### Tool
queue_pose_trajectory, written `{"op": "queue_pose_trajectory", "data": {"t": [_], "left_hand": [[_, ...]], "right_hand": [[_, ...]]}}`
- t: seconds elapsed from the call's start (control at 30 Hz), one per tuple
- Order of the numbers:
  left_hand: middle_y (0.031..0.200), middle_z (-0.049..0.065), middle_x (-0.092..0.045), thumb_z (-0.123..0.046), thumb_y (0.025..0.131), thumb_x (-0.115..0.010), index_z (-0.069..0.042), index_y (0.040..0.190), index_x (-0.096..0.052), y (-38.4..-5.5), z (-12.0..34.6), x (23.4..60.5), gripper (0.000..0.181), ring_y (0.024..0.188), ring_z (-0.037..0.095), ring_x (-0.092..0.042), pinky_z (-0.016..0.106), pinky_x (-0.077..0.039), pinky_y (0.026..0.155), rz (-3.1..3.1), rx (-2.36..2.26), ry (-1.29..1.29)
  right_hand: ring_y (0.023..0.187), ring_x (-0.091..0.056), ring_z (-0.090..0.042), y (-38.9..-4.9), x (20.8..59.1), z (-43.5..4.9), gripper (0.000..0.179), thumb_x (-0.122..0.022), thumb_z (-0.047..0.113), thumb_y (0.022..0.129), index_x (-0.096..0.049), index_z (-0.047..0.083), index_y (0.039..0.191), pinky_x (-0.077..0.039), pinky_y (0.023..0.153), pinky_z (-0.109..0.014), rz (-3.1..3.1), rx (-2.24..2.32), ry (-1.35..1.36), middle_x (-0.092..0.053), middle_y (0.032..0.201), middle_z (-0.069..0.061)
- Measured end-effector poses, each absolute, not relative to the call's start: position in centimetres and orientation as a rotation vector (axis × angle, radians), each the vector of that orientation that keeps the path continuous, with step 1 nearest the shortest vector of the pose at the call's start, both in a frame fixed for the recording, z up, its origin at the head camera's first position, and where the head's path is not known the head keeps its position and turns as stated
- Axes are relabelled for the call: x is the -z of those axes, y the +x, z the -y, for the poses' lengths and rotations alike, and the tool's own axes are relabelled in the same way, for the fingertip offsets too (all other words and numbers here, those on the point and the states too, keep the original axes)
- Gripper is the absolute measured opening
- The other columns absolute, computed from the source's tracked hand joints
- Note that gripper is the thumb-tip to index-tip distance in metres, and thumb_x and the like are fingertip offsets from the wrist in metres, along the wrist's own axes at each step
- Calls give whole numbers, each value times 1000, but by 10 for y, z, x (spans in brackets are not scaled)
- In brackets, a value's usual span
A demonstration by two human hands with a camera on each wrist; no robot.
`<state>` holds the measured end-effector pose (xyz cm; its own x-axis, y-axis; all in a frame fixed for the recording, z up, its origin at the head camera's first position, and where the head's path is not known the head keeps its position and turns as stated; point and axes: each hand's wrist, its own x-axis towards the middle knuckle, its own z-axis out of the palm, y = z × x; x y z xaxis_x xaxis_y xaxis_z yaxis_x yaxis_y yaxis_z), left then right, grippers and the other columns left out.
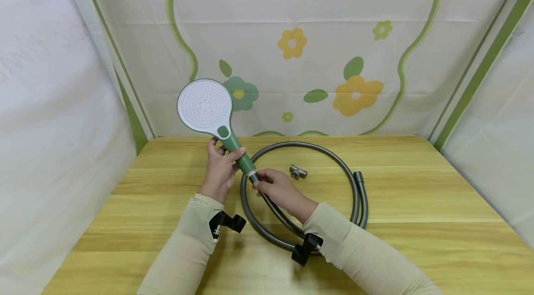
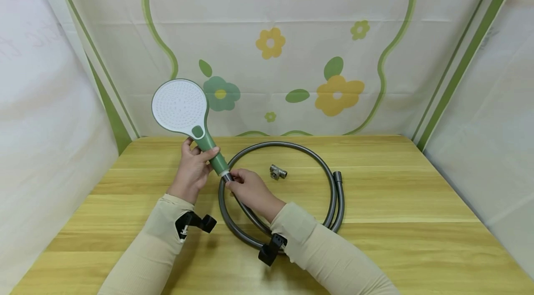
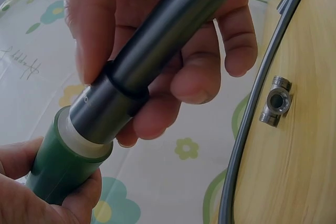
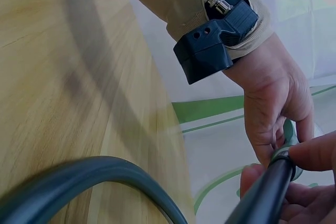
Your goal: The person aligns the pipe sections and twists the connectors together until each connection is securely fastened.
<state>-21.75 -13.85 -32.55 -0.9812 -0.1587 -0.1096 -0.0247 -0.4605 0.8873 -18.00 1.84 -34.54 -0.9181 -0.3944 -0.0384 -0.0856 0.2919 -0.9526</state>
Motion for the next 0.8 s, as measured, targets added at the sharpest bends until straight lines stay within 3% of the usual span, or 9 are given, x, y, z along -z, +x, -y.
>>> {"op": "queue_pose_trajectory", "data": {"t": [0.4, 0.8], "left_hand": [[139, 13, -35, 10, 89, -60, -25, 150, -8, -217, 138, 325, 87, 113, 28, -48, 42, -44, 96, 1586, 2606, 273], [140, 13, -36, 10, 89, -60, -24, 150, -9, -218, 137, 326, 86, 113, 28, -48, 41, -45, 94, 1596, 2582, 267]], "right_hand": [[90, -59, -20, -181, 345, -23, 43, -67, 23, 90, -57, 3, 127, -52, 73, -33, -2382, 1601, -422, -62, 105, -8], [83, -58, -18, -178, 347, -24, 44, -76, 20, 84, -58, 2, 120, -52, 67, -30, -2476, 1596, -470, -61, 99, -7]]}}
